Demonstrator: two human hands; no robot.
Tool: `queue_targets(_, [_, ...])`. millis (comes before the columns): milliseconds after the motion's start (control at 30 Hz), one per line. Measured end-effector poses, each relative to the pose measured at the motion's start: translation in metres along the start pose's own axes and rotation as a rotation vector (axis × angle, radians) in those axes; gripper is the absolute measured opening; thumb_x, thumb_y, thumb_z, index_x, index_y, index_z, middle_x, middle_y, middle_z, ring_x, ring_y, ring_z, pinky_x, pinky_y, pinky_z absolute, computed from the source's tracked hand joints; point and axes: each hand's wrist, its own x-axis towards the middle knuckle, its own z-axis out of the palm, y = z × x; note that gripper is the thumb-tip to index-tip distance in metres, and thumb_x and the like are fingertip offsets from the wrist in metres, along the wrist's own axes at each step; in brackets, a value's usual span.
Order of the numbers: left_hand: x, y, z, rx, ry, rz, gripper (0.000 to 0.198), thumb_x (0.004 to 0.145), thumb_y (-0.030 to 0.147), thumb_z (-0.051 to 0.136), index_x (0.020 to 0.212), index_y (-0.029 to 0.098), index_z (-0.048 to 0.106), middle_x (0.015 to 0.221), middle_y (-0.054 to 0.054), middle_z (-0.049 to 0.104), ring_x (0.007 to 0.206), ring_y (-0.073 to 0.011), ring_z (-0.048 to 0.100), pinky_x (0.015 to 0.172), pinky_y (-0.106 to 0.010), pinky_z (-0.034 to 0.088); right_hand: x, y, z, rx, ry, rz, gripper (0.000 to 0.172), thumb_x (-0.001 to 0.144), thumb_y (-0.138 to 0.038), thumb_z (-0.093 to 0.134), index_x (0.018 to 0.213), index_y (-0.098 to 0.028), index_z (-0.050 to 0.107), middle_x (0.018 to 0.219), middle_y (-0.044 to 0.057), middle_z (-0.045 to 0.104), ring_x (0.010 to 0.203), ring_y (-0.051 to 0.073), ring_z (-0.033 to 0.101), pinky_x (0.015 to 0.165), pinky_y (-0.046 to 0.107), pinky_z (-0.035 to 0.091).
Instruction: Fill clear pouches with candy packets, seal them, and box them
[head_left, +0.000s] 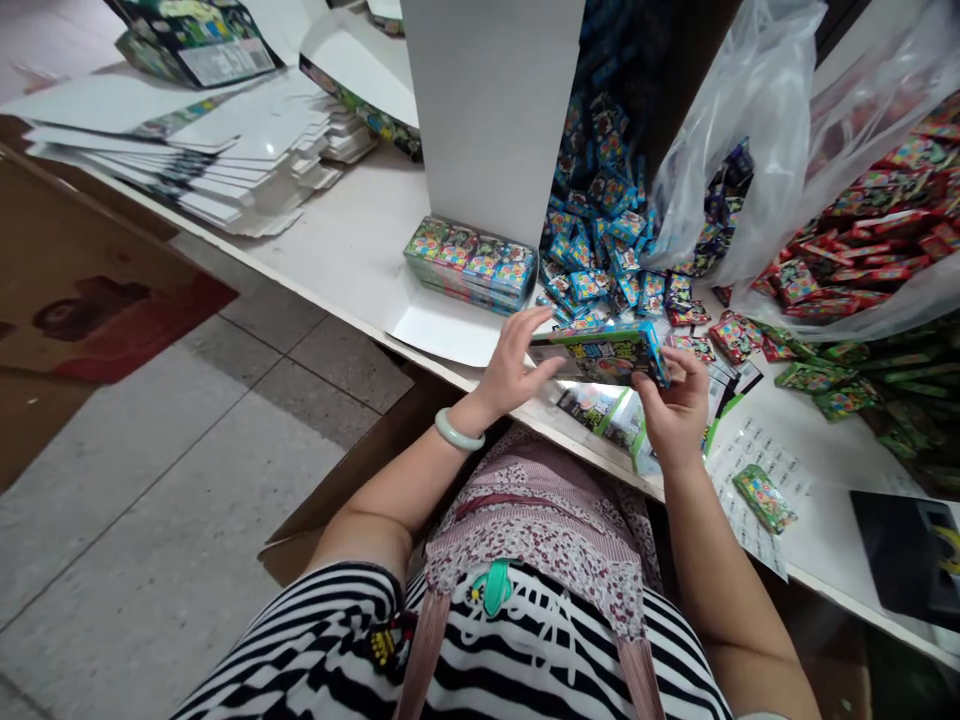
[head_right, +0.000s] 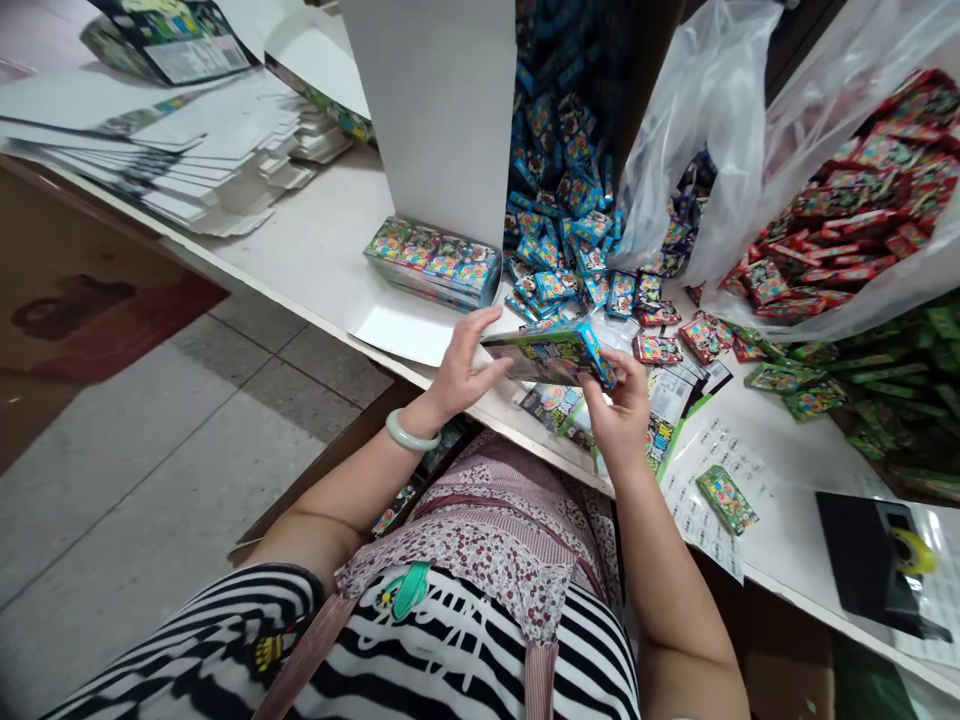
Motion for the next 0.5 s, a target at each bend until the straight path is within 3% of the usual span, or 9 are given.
queue_targets(67, [0.009, 0.001, 0.005, 0.055, -0.166, 0.056, 0.052, 0.088, 0.032, 0.069, 0.137, 0.024, 0.055, 0.137, -0.012, 0.061, 0.131, -0.0311, 0.053, 0.116, -0.053, 0.038, -0.003, 0.001, -0.005, -0.022, -0.066, 0.009, 0.045, 0.087, -0.029, 0.068, 0.131, -0.032, 0.058, 0.117, 0.005, 0.065, 0.104, 0.021, 0.067, 0.087, 0.040, 0.059])
queue_targets(133, [0.015, 0.000, 0.009, 0.052, -0.278, 0.062, 0.047, 0.090, 0.024, 0.060, 0.137, 0.026, 0.056, 0.130, -0.010, 0.066, 0.121, -0.0290, 0.059, 0.110, -0.052, 0.043, -0.005, 0.001, -0.009, -0.053, -0.099, 0.008, 0.048, 0.088, -0.029, 0.067, 0.135, -0.033, 0.057, 0.127, 0.008, 0.062, 0.118, 0.024, 0.063, 0.093, 0.044, 0.058])
queue_targets(300, [0.016, -0.008, 0.010, -0.025, -0.317, 0.087, 0.044, 0.090, 0.021, 0.056, 0.133, 0.030, 0.060, 0.124, -0.008, 0.069, 0.113, -0.0266, 0.063, 0.100, -0.048, 0.050, 0.001, -0.009, -0.022, -0.212, -0.012, -0.133, 0.030, 0.086, -0.031, 0.072, 0.115, -0.030, 0.069, 0.146, 0.009, 0.049, 0.137, 0.031, 0.050, 0.109, 0.058, 0.045])
queue_targets(367, [0.016, -0.008, 0.007, -0.020, -0.325, 0.070, 0.044, 0.091, 0.021, 0.056, 0.134, 0.029, 0.060, 0.125, -0.008, 0.069, 0.114, -0.0268, 0.063, 0.101, -0.048, 0.050, 0.009, -0.016, -0.027, -0.266, -0.059, -0.209, 0.034, 0.086, -0.030, 0.072, 0.119, -0.031, 0.067, 0.142, 0.009, 0.054, 0.133, 0.030, 0.053, 0.110, 0.058, 0.043])
queue_targets(500, [0.016, -0.006, 0.001, -0.029, -0.377, 0.045, 0.043, 0.090, 0.020, 0.056, 0.132, 0.026, 0.062, 0.126, -0.009, 0.069, 0.117, -0.0267, 0.063, 0.104, -0.047, 0.050, 0.027, -0.029, -0.034, -0.283, -0.317, -0.221, 0.066, 0.084, -0.027, 0.071, 0.145, -0.033, 0.045, 0.118, 0.006, 0.066, 0.099, 0.023, 0.065, 0.092, 0.048, 0.054])
